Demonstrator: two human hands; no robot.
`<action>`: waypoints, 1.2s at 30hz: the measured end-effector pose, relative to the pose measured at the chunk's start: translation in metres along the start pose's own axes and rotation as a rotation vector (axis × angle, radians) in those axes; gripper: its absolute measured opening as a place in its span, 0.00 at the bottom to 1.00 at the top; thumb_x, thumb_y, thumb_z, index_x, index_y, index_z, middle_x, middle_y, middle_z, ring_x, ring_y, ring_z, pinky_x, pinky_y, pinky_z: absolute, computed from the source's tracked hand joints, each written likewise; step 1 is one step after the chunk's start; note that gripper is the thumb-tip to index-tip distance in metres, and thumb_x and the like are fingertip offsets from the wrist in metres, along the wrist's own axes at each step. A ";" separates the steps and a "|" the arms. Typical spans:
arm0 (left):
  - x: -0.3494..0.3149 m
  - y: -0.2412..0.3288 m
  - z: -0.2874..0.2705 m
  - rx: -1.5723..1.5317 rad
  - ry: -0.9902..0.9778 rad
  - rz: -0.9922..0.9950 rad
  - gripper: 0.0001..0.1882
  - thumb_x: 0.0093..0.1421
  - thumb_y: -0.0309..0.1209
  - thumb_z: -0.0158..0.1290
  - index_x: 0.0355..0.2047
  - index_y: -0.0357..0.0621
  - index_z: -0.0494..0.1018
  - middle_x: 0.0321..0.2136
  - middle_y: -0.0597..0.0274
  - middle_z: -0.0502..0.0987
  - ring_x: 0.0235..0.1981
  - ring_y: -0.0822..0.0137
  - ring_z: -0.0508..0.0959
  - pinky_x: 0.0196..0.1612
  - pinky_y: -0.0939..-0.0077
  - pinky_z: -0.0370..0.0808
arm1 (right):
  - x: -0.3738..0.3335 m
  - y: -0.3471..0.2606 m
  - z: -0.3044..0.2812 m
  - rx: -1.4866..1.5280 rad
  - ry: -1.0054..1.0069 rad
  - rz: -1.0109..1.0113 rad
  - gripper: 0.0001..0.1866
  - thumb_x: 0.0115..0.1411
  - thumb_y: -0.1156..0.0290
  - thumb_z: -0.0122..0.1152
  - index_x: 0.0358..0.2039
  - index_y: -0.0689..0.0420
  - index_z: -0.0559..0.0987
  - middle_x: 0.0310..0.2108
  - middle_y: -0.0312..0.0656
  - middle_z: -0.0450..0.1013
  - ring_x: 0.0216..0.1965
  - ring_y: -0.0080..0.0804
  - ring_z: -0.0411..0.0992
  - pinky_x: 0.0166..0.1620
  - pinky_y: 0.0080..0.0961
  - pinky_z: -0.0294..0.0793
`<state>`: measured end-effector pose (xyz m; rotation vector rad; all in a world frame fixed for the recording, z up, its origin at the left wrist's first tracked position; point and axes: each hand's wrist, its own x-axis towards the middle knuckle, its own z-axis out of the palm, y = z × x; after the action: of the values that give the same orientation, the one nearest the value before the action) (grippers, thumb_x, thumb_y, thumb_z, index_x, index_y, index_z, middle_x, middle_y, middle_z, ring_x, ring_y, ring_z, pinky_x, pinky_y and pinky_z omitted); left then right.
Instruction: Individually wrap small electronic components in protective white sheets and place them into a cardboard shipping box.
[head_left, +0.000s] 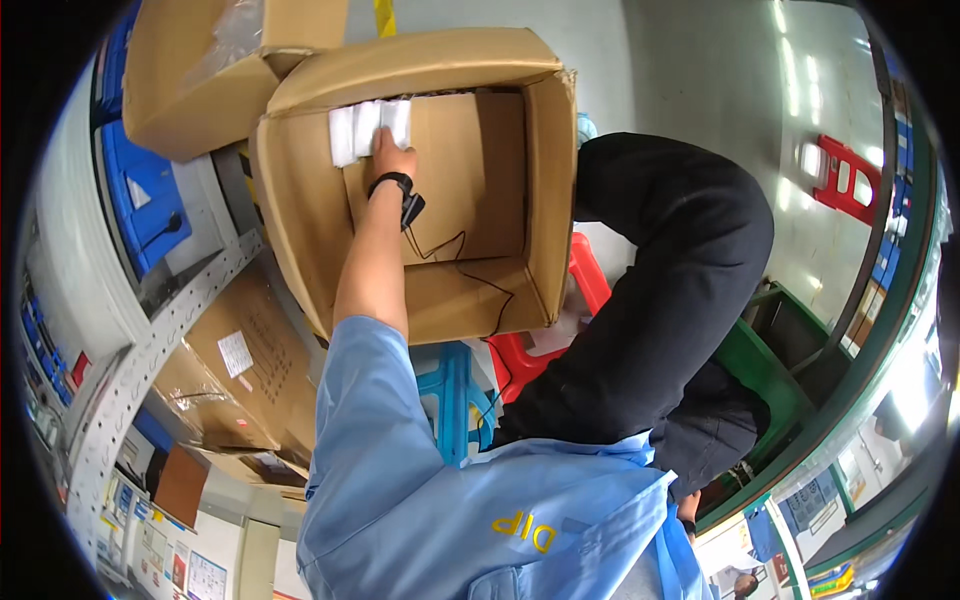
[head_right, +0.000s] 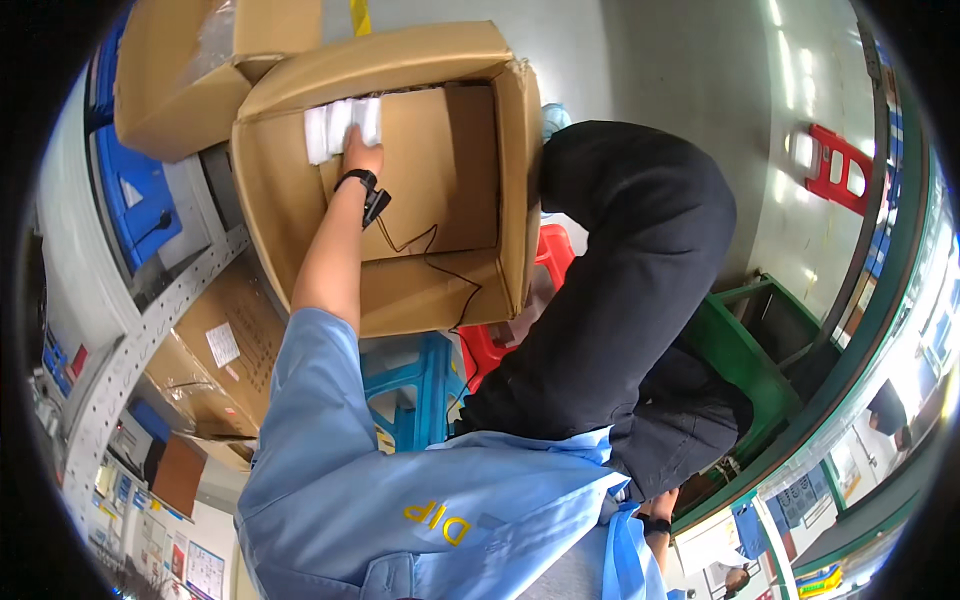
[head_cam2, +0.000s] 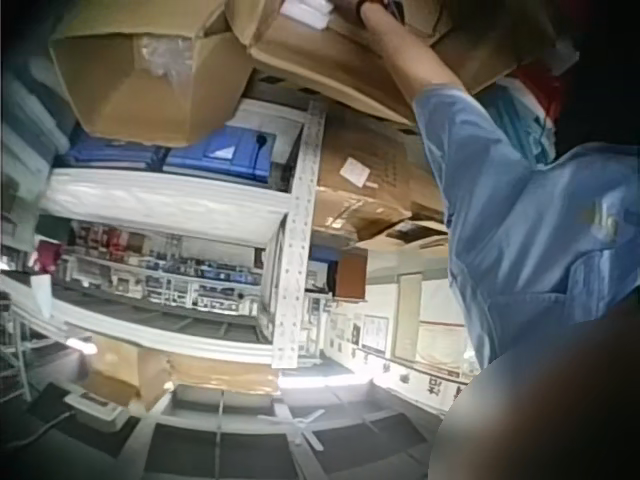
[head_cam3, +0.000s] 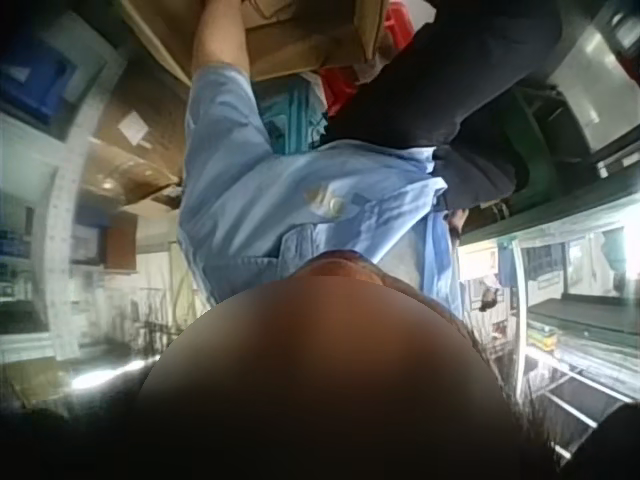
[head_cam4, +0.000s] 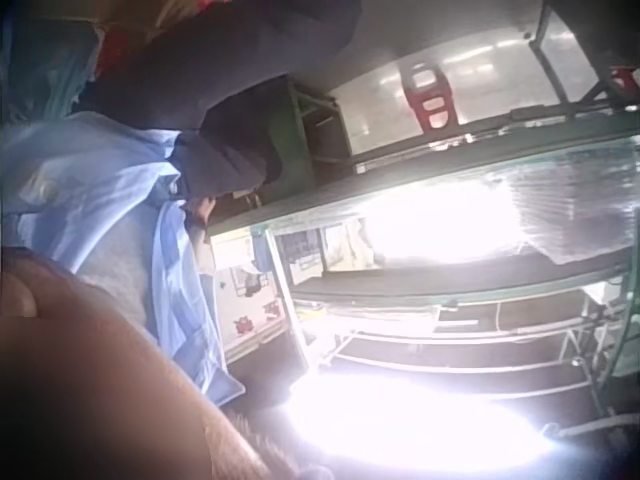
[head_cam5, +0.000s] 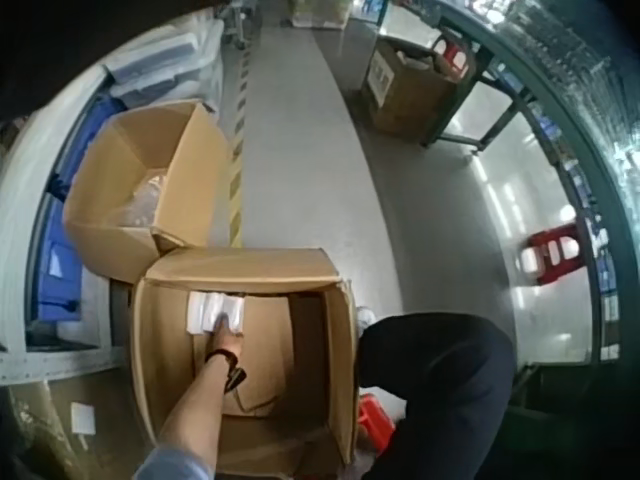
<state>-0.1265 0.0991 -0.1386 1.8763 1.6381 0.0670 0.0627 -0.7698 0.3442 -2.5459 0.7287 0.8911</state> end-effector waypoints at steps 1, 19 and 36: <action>0.014 -0.002 0.004 -0.015 -0.074 -0.062 0.38 0.57 0.36 0.58 0.66 0.39 0.60 0.65 0.42 0.64 0.66 0.44 0.64 0.69 0.58 0.61 | -0.004 0.007 0.000 -0.071 -0.015 -0.001 0.22 0.62 0.66 0.58 0.54 0.63 0.75 0.51 0.46 0.75 0.47 0.37 0.74 0.49 0.32 0.74; -0.013 0.038 0.027 -0.698 -0.171 -0.220 0.24 0.58 0.44 0.64 0.42 0.34 0.76 0.37 0.56 0.79 0.35 0.60 0.78 0.38 0.64 0.77 | -0.075 0.006 0.112 0.326 0.256 -0.026 0.13 0.65 0.63 0.60 0.34 0.62 0.79 0.24 0.33 0.73 0.27 0.20 0.67 0.32 0.23 0.67; -0.531 0.389 -0.178 -0.520 -0.510 1.236 0.29 0.60 0.29 0.63 0.58 0.37 0.63 0.48 0.51 0.74 0.47 0.60 0.77 0.51 0.68 0.74 | -0.147 -0.192 0.088 1.030 0.082 -1.208 0.27 0.65 0.69 0.60 0.62 0.61 0.67 0.52 0.45 0.70 0.55 0.35 0.69 0.59 0.32 0.69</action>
<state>0.0178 -0.3139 0.3840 1.9488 -0.0364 0.4317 0.0318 -0.5214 0.4031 -1.5599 -0.3460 -0.0568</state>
